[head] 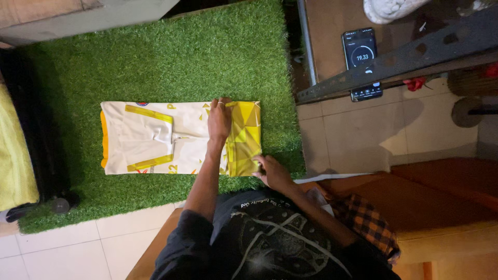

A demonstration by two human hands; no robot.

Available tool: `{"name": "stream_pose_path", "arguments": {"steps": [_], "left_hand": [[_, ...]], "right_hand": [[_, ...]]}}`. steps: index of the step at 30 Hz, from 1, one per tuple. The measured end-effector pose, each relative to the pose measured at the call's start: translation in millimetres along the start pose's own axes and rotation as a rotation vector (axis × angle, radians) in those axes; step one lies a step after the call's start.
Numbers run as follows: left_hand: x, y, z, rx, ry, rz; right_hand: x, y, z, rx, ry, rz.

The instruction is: The person picks up a white shirt with yellow patterns from a pile, spreads it out on a green surface, and folds it into a small rectangle before placing it into an open suitcase alongside other folded garments.

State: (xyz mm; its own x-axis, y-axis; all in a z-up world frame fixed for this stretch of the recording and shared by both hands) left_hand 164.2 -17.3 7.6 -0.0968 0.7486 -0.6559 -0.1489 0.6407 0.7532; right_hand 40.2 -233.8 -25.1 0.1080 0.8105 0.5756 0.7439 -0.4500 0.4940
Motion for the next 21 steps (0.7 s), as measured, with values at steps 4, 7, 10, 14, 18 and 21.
{"name": "stream_pose_path", "arguments": {"steps": [4,7,10,14,18,21], "left_hand": [[-27.1,12.7,-18.8,-0.117,-0.098,0.125],[-40.9,-2.8,-61.6,-0.058,-0.137,0.202],[-56.4,-35.6,-104.0,0.093,-0.222,0.361],[-61.4,-50.6,-141.8,0.153,-0.306,0.424],[-54.9,-56.6,-146.8,0.246,-0.298,0.481],[-56.8,-53.9,-146.4,0.246,-0.299,0.427]], "right_hand": [[-1.4,30.9,11.5,-0.214,0.023,0.013],[26.5,62.9,12.5,-0.564,0.222,-0.096],[57.7,70.6,28.2,-0.665,0.404,-0.194],[80.0,49.2,83.2,-0.552,0.529,-0.481],[75.0,54.1,118.0,-0.355,0.471,-0.475],[69.2,69.5,123.8,-0.364,0.411,-0.563]]}}
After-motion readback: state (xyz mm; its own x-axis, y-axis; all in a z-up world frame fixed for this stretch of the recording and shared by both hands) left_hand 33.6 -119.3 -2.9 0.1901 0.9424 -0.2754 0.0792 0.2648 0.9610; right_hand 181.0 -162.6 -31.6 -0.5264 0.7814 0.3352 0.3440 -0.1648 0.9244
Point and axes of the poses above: each hand's wrist, its own z-axis towards the middle knuckle, its own y-axis out of the back of the hand, x = y × z, the point moved 9 cm from there along z, towards the middle knuckle, and after that the axes turned 15 degrees about -y, right-handed, at the moved point
